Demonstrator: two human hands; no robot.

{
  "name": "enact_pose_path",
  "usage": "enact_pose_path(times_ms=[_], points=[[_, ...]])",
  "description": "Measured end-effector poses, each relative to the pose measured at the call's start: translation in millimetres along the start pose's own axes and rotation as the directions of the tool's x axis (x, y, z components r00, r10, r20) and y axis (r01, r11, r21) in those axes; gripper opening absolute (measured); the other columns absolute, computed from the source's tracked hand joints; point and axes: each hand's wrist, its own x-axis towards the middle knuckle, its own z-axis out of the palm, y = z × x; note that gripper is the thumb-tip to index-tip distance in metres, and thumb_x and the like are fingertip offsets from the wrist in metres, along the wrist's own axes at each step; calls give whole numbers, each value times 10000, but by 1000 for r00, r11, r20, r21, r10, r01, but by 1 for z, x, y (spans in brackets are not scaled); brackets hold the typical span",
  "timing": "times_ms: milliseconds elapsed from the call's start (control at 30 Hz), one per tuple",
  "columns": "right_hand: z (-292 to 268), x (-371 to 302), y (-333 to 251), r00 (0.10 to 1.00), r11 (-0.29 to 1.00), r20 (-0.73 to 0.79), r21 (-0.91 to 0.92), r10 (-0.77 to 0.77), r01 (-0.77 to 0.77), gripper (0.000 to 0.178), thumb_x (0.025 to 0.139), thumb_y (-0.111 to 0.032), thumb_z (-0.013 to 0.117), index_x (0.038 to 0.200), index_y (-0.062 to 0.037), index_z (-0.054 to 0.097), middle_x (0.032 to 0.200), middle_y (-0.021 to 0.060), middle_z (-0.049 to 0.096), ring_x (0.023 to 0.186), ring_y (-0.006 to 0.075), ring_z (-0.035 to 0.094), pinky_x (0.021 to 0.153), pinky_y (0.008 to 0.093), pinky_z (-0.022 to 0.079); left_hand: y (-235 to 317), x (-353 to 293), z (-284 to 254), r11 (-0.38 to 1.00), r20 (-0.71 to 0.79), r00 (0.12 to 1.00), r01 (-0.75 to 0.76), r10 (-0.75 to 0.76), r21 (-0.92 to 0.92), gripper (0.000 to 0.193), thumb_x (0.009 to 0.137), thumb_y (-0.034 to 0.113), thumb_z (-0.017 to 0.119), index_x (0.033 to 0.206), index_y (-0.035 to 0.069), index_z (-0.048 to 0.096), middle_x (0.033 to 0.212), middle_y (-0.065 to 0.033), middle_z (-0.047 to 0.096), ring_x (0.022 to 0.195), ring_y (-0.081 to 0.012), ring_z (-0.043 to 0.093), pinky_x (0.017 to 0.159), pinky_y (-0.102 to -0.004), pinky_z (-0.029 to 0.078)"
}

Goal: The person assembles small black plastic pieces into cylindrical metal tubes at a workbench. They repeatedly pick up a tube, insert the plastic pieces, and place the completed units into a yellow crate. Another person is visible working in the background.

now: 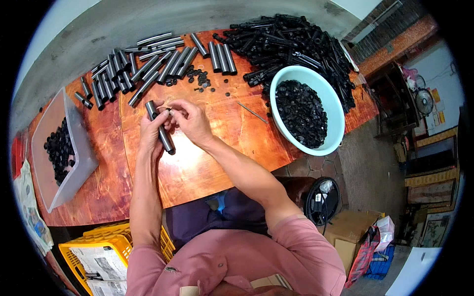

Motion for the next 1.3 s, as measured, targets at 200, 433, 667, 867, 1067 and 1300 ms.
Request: enact_pose_path(times_ms=[200, 433, 667, 867, 1067, 1300], points=[[-3, -1, -14, 994, 995, 106, 90, 37, -46, 185, 925, 13, 580, 1078, 14, 685, 827, 68, 697, 708, 112, 674, 609, 263, 555, -1, 1, -1, 1000, -3, 1000, 18, -18, 13, 438, 881, 40, 698, 1260, 20, 481, 797, -6, 550, 641, -86, 526, 569, -231, 457], [-8, -1, -16, 990, 990, 141, -141, 20, 0, 205, 863, -53, 616, 1059, -21, 668, 907, 113, 693, 778, 224, 696, 698, 356, 539, -2, 3, -4, 999, 0, 999, 39, -39, 2, 425, 897, 58, 701, 1256, 37, 475, 828, -21, 590, 627, -66, 515, 555, -202, 448], [-14, -2, -19, 951, 892, 158, -335, -265, 304, 188, 831, -41, 635, 1017, -23, 621, 905, 147, 683, 816, 342, 682, 722, 418, 540, -2, 3, -4, 998, 5, 999, 38, -39, 50, 466, 882, 52, 723, 1271, 23, 467, 836, -21, 602, 643, -67, 529, 566, -195, 448], [-15, -2, -16, 955, 919, 171, -273, -244, 284, 178, 848, -35, 632, 1025, -20, 626, 918, 142, 699, 801, 303, 708, 703, 389, 560, -3, 2, -5, 998, 18, 999, 40, -41, 42, 452, 916, 117, 701, 1285, 22, 460, 839, -31, 597, 637, -72, 526, 558, -199, 443], [-13, -3, -32, 989, 980, 107, -163, -100, 117, 192, 848, -23, 689, 1037, 5, 696, 887, 120, 708, 772, 154, 701, 652, 295, 550, 2, 1, -9, 909, 26, 981, 188, -192, -372, 374, 1033, 392, 452, 1104, 41, 558, 839, -56, 575, 626, -127, 506, 552, -253, 438], [-6, -3, -36, 977, 961, 91, -184, -192, 206, 254, 826, 1, 725, 1080, -15, 716, 895, 98, 692, 701, 139, 673, 598, 259, 546, -4, 7, -16, 887, 86, 985, 173, -150, -429, 341, 1027, 326, 505, 1214, 55, 598, 868, -47, 607, 720, -151, 566, 660, -298, 501]])
